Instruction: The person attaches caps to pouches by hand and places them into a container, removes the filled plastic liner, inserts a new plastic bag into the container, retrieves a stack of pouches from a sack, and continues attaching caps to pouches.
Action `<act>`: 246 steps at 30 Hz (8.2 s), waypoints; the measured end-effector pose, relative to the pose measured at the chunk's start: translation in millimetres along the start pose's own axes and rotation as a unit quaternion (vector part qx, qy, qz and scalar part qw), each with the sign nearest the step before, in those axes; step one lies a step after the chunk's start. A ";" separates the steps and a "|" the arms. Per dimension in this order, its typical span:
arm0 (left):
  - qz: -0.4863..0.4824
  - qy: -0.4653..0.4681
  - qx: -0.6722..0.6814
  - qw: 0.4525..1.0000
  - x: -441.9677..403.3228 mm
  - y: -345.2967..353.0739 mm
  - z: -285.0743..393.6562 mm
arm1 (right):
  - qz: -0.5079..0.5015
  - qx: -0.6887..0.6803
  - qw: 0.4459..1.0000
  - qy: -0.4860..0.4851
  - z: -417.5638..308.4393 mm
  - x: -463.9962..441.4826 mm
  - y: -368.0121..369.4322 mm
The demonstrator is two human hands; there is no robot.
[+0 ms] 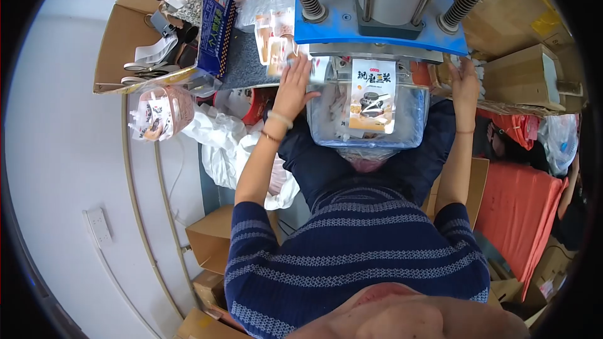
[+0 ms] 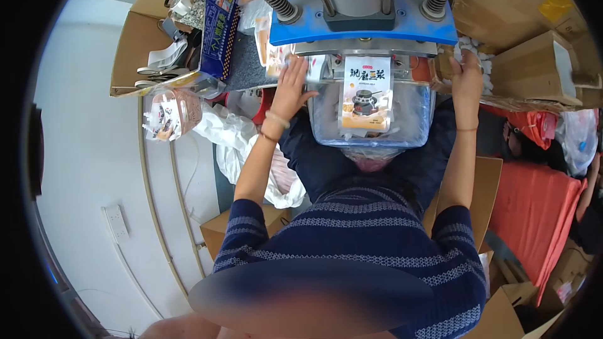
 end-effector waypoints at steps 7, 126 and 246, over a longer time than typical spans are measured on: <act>0.082 -0.307 0.301 0.899 19.6 -29.5 -12.5 | -0.213 -0.222 0.951 -0.020 -110.1 62.0 -26.2; -0.222 -0.490 0.744 0.396 -31.6 65.1 92.1 | -0.123 0.149 0.974 -0.116 -54.5 -0.6 8.8; -0.292 -0.383 0.652 0.586 0.6 -2.2 77.9 | -0.382 -0.217 0.890 -0.118 -168.7 57.8 17.5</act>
Point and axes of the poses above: each hand's wrist, its own x-axis away from the middle knuckle, its own y-axis out of the palm, z = x × y, the point moved 6 cm from there along -x, towards the middle knuckle, and after that the axes turned 7 degrees about z, right-handed, at the moved point
